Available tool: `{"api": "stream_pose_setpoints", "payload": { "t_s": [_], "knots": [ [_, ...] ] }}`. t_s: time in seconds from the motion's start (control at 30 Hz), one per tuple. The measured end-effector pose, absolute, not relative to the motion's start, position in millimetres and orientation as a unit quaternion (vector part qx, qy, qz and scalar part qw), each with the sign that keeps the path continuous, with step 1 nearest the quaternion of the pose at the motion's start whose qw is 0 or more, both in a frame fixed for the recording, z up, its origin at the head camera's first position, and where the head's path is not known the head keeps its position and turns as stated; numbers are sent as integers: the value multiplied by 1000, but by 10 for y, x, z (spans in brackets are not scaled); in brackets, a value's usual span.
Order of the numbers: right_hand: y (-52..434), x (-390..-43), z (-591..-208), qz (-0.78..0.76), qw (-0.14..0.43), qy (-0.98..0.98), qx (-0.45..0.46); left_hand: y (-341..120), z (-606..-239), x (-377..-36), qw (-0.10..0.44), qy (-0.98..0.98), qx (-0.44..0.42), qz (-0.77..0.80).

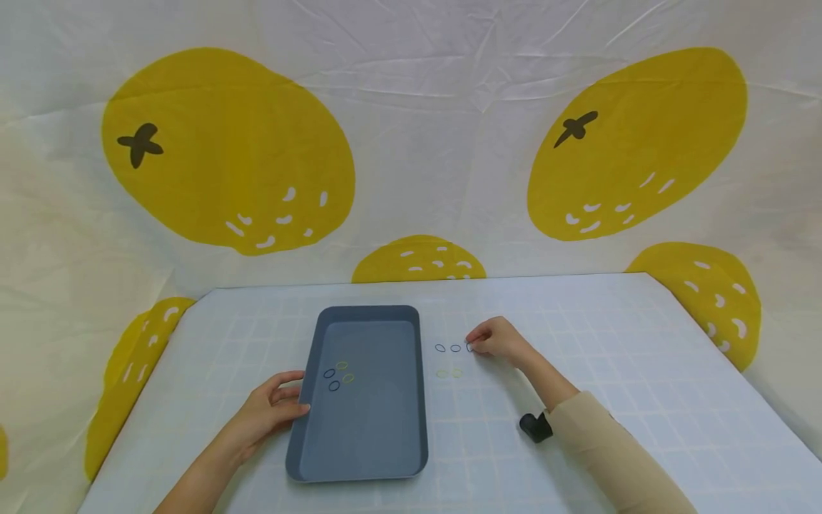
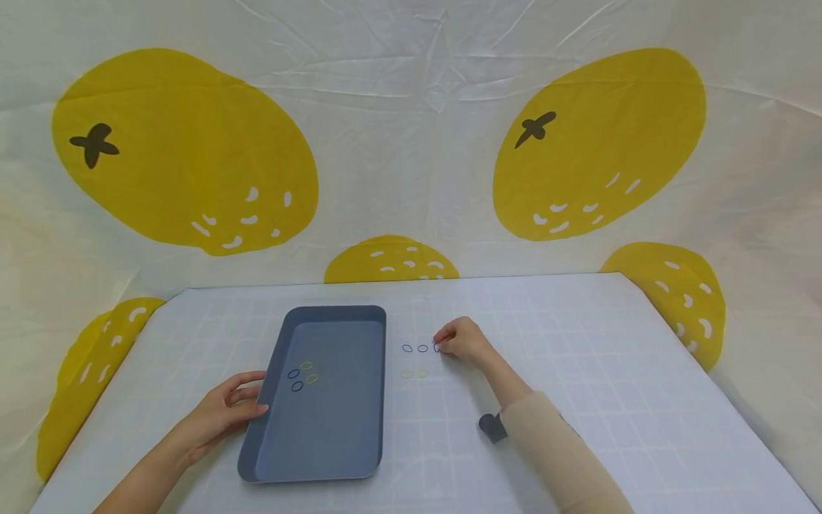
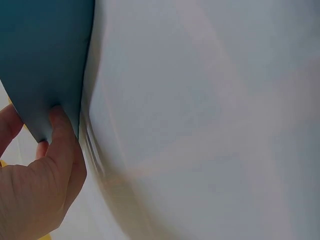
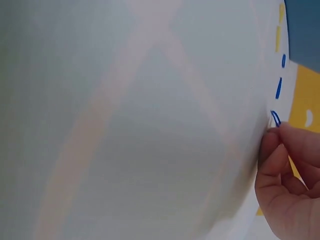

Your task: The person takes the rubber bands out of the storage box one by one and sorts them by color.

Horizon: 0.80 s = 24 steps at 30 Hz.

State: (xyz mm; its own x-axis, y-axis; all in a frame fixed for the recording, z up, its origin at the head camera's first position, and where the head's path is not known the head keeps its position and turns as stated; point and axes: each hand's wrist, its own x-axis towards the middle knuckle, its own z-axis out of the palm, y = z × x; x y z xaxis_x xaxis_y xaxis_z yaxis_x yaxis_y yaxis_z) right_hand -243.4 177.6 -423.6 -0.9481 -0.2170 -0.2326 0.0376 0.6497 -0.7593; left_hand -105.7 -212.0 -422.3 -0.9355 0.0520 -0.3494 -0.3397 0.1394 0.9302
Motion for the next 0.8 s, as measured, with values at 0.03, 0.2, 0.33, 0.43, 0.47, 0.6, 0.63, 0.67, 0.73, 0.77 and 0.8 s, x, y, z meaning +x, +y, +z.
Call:
{"api": "stream_pose_setpoints", "payload": {
  "t_s": [0.03,0.2,0.33,0.43,0.47,0.6,0.63,0.67,0.73,0.77,0.8],
  "knots": [
    [1777,-2437,-4236,-414,153,896,-49,-2117,-4225,-1061,151,739,-100,649],
    [1795,-2445,-4230,-410,153,898,-44,-2113,-4241,-1057,150,739,-98,649],
    [1823,-2445,-4205,-408,156,898,-48,-2109,-4250,-1052,155,736,-96,652],
    [1835,-2453,-4162,-402,156,901,-51,-2106,-4248,-1051,158,734,-96,654],
    [1836,-2459,-4145,-402,156,901,-52,-2105,-4246,-1053,159,733,-97,654],
    [1818,-2493,-4077,-408,156,898,-56,-2104,-4238,-1064,157,734,-96,654],
    [1808,-2500,-4061,-414,159,895,-58,-2105,-4235,-1066,157,734,-99,654],
    [1796,-2505,-4047,-421,163,890,-60,-2108,-4234,-1067,157,734,-98,654],
    [1763,-2509,-4020,-435,170,882,-61,-2114,-4230,-1069,157,735,-99,653],
    [1741,-2507,-4005,-442,173,878,-61,-2116,-4226,-1067,157,735,-99,652],
    [1719,-2506,-3990,-447,176,875,-63,-2119,-4224,-1067,157,735,-100,652]
  ]
}}
